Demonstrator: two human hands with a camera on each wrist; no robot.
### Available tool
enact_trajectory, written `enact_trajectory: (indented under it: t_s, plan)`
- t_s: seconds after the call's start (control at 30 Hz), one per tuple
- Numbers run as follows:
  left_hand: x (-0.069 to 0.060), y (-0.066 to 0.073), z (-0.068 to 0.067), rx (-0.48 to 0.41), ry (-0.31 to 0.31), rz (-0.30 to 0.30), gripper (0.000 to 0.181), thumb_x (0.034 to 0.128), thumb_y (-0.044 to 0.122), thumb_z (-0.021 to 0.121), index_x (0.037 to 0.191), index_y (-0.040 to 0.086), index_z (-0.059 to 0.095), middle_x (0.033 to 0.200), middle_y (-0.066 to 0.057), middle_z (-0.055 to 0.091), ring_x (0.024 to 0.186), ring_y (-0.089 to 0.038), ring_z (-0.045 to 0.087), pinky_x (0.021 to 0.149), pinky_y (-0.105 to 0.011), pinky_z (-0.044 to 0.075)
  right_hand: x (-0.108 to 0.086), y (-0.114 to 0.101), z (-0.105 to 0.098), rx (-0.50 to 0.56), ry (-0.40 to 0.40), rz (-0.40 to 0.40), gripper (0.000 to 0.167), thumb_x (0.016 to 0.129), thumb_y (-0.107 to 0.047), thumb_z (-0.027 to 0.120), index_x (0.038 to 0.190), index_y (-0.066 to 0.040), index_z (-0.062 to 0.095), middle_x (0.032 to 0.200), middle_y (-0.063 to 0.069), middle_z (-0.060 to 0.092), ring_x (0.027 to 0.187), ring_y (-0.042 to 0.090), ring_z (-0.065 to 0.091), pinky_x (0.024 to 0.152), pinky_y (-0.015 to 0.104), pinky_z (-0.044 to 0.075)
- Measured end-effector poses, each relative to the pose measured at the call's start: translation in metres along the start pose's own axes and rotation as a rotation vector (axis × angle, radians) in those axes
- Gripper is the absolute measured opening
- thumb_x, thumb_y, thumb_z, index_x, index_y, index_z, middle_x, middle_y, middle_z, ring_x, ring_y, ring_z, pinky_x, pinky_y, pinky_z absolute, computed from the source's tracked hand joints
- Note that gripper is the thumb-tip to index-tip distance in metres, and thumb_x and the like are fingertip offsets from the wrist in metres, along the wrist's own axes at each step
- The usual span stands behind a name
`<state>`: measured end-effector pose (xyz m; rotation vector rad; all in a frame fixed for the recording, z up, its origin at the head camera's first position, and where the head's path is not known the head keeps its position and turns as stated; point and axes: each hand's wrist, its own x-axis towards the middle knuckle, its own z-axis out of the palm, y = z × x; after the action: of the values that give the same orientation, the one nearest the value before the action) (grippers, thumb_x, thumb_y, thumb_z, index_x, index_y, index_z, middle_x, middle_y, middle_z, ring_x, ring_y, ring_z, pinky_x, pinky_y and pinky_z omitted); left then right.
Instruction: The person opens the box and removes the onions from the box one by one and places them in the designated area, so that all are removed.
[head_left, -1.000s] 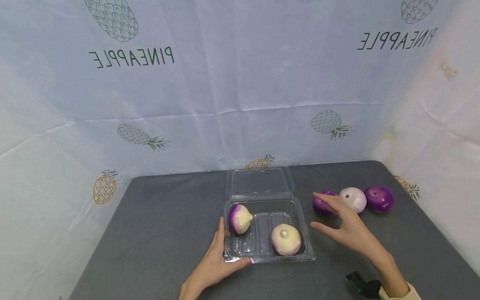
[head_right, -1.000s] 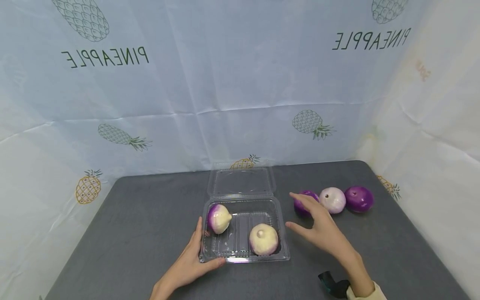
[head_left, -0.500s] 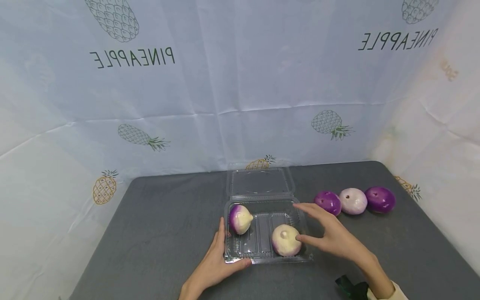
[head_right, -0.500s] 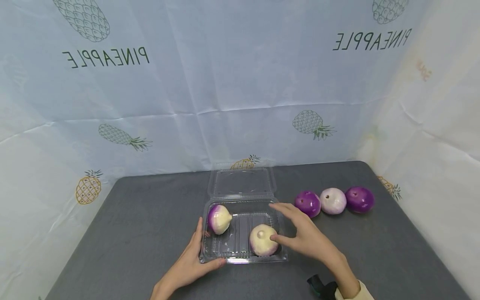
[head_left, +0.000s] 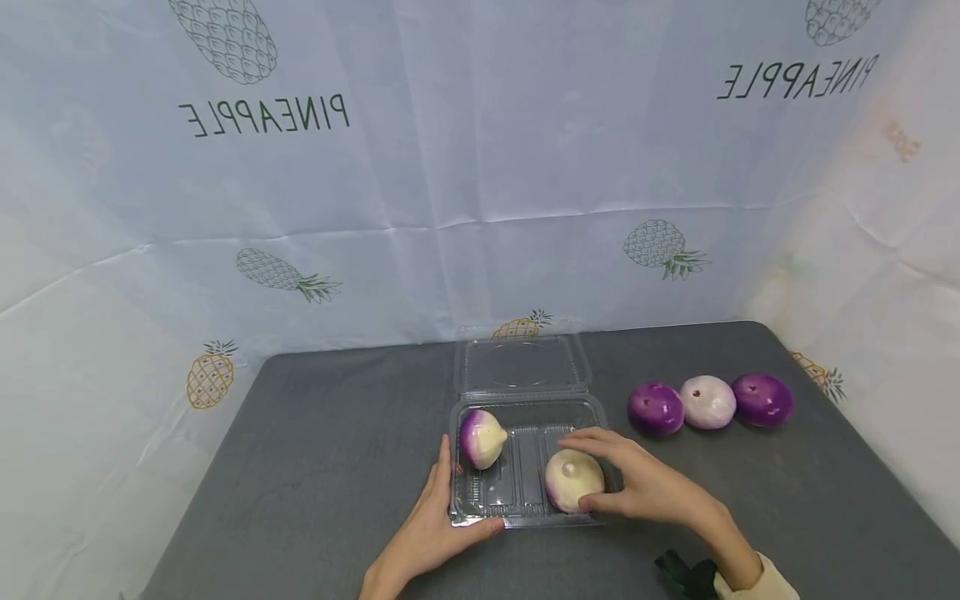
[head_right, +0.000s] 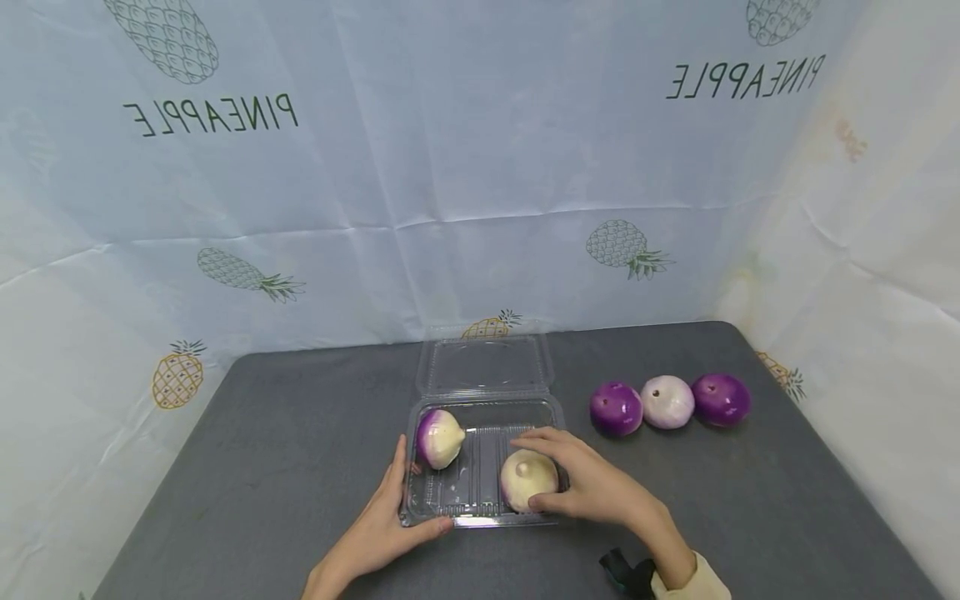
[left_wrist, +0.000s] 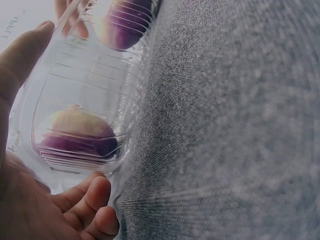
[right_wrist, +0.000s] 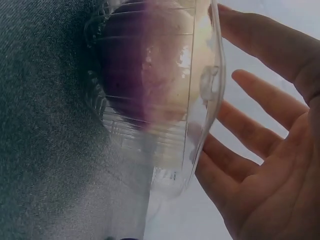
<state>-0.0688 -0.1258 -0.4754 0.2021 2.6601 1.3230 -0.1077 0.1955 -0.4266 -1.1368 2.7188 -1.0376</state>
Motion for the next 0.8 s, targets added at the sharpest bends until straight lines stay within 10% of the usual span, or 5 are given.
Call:
enact_trajectory:
  t_s: [0.8]
  plan:
    - [-0.001,0.001,-0.001,-0.010,0.006,0.022,0.136,0.0739,0.054,0.087,0.164,0.005,-0.001,0.149,-0.016,0.047,0.141,-0.033,0.045,0.114,-0.061,0.036,0.023,-0.010,0.021,-0.153,-0.043,0.101,0.059,0.077,-0.029,0.088,0.129,-0.009,0.070,0.128,0.007,0.066,0.118,0.028,0.062,0.098,0.052,0.052]
